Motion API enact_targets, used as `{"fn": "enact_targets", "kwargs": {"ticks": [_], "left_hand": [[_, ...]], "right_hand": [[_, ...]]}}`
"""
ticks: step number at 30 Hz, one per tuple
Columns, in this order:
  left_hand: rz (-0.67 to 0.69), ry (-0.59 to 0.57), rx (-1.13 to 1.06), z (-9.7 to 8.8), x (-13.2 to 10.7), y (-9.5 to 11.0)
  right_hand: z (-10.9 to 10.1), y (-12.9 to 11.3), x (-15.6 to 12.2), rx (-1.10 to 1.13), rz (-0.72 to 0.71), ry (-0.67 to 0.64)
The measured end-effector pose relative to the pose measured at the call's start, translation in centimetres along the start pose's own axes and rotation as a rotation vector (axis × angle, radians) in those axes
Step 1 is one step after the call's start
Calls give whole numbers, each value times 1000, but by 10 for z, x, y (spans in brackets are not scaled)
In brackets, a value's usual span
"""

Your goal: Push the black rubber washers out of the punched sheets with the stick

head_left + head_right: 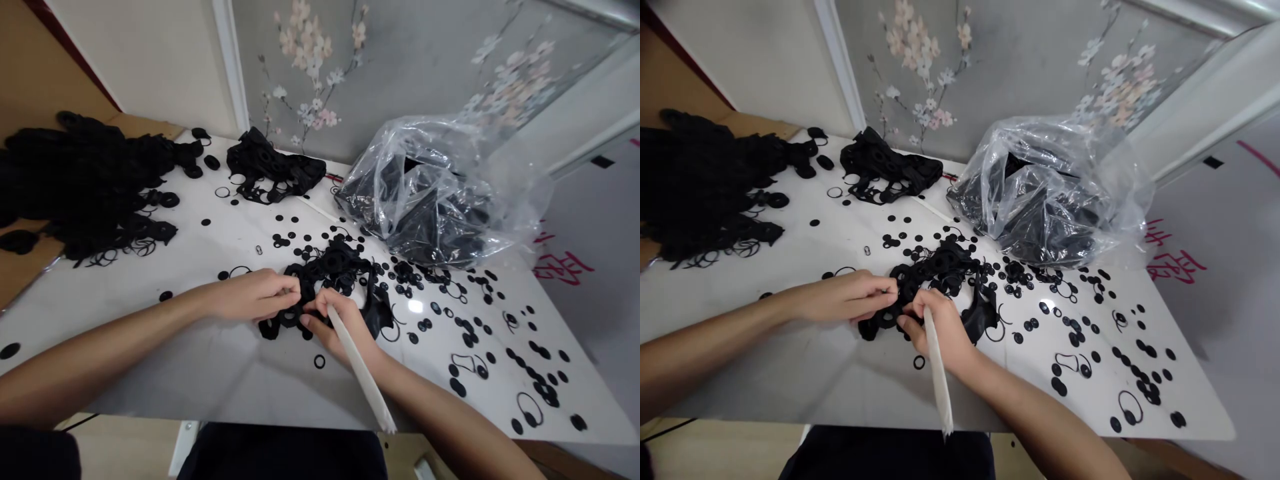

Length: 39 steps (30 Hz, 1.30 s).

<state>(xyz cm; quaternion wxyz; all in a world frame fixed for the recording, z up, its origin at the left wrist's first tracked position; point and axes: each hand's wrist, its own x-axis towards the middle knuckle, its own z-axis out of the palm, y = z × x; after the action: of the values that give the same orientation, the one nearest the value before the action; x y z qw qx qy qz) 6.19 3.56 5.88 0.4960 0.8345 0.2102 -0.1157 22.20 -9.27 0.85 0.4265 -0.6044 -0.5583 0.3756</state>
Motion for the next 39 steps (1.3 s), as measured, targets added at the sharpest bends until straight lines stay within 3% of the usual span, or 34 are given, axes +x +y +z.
{"fn": "enact_targets", "kwargs": {"ticks": [4, 9, 14, 16, 18, 22, 24, 27, 30, 35, 39], "left_hand": [[268, 111, 370, 3, -3, 0], [512, 218, 775, 24, -9, -4], [660, 169, 705, 42, -21, 8], [645, 148, 634, 36, -25, 16], [511, 177, 621, 21, -24, 18], [-99, 394, 793, -14, -10, 1], [-207, 487, 834, -22, -1, -13], [81, 380, 787, -19, 10, -31], [328, 276, 748, -9, 17, -43], [407, 367, 684, -5, 23, -50], [355, 370, 600, -6, 22, -42]], "right_hand": [[1, 3, 3, 163, 93, -25], [1, 2, 3, 236, 199, -51], [2, 1, 2, 166, 161, -57], [-1, 0, 3, 169, 162, -61], [-5, -2, 3, 128, 135, -116], [-18, -10, 4, -130, -16, -215], [-24, -12, 4, -242, -89, -183], [-32, -9, 6, -330, -153, -80], [-36, -1, 10, -330, -122, 11], [-31, 8, 13, -224, -76, 16], [-21, 11, 14, -235, -71, 32]]}}
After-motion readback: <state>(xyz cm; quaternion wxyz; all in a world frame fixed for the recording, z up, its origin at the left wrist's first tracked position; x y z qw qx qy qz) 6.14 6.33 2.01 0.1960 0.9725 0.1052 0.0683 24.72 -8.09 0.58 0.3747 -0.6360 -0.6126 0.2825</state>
